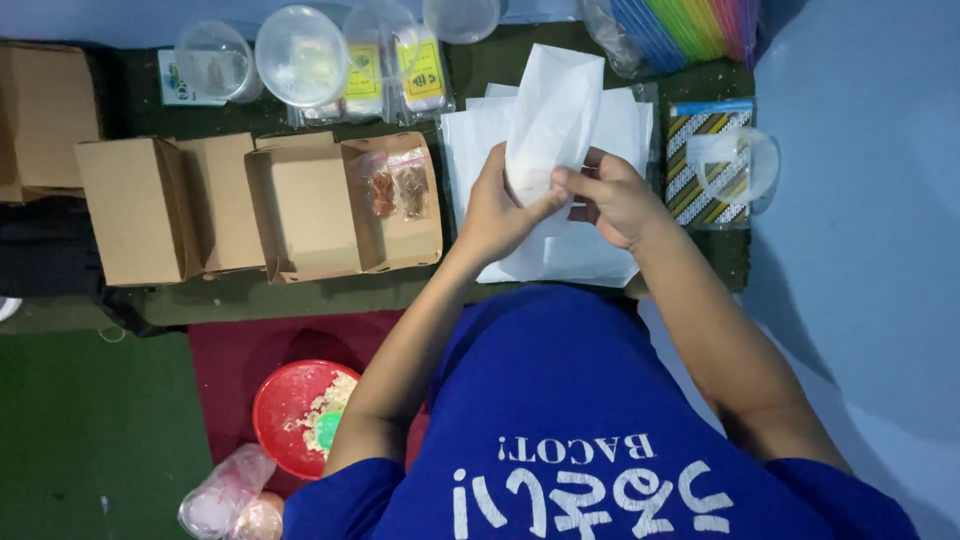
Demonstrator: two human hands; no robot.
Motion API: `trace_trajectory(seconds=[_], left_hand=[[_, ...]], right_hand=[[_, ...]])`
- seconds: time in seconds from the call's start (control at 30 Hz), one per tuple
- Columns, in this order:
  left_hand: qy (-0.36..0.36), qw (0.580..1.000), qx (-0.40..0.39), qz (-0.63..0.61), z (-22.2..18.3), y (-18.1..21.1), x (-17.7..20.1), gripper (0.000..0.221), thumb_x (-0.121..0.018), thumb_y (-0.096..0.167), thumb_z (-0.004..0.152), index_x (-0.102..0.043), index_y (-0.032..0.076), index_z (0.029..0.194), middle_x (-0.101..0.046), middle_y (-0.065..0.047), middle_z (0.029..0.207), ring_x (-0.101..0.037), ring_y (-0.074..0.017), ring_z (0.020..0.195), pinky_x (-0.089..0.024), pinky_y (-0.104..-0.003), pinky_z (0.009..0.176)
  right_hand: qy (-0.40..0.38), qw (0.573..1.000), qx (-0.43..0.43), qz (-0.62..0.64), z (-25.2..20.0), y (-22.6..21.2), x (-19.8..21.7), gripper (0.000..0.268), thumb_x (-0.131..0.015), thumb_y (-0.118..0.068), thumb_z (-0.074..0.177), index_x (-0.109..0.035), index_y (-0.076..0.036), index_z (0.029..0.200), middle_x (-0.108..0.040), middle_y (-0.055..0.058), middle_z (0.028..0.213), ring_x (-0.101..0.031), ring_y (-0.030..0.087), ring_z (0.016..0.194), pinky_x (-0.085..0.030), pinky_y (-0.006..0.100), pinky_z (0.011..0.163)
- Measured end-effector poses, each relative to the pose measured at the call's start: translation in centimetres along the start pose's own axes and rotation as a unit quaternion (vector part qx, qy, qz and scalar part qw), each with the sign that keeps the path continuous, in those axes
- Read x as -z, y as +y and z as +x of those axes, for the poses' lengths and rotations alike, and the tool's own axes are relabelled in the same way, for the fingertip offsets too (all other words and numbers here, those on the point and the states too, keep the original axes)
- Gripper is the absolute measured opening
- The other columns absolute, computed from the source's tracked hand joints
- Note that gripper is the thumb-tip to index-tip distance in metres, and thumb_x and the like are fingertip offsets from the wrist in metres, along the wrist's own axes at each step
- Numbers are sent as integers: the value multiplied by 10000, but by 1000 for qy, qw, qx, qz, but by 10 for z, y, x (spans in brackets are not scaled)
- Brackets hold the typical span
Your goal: The person wraps a ball of food in paper, places it into a cardboard box, and then uses a spoon to portion white crumbly material from a large bowl into a small plastic cup.
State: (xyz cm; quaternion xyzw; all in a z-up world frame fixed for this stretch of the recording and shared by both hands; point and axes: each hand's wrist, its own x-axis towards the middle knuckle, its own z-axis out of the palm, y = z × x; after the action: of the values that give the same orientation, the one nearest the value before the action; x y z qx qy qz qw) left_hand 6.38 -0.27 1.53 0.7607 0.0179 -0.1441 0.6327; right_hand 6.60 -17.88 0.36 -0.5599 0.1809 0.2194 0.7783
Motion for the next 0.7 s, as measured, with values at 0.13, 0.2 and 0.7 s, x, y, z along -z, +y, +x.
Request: trace_trajectory(seconds=[0.13, 0.2, 0.7], left_hand=[[5, 998, -56, 39, -12, 26, -2, 1018, -930, 202, 744, -307, -87, 1496, -493, -400, 1383, -530, -576, 1300, -459, -657, 1090], [56, 982, -152, 92, -20, 20, -3, 912, -844, 139, 864, -244, -63, 1521, -391, -358, 1415, -547, -575, 1263, -483, -635, 1094], [132, 894, -337, 265, -15, -15, -2, 89, -625, 26, 963, -549, 50, 1002, -585, -245, 1403, -622, -404, 1271, -605, -426, 978]], right_hand=[[21, 999, 21, 33, 9, 14, 4, 358, -829, -180, 925, -629, -19, 1174, -615, 29, 944, -740, 198, 857, -639, 313, 670], [47, 997, 48, 25, 3, 2, -9, 420, -857, -211, 894, -619, -26, 1185, -631, 33, 918, -749, 193, 817, -655, 335, 687], [26, 994, 93, 45, 8, 3, 4, 421, -788, -238, 956, -574, -65, 1274, -685, 144, 1098, -756, 351, 998, -663, 495, 736]])
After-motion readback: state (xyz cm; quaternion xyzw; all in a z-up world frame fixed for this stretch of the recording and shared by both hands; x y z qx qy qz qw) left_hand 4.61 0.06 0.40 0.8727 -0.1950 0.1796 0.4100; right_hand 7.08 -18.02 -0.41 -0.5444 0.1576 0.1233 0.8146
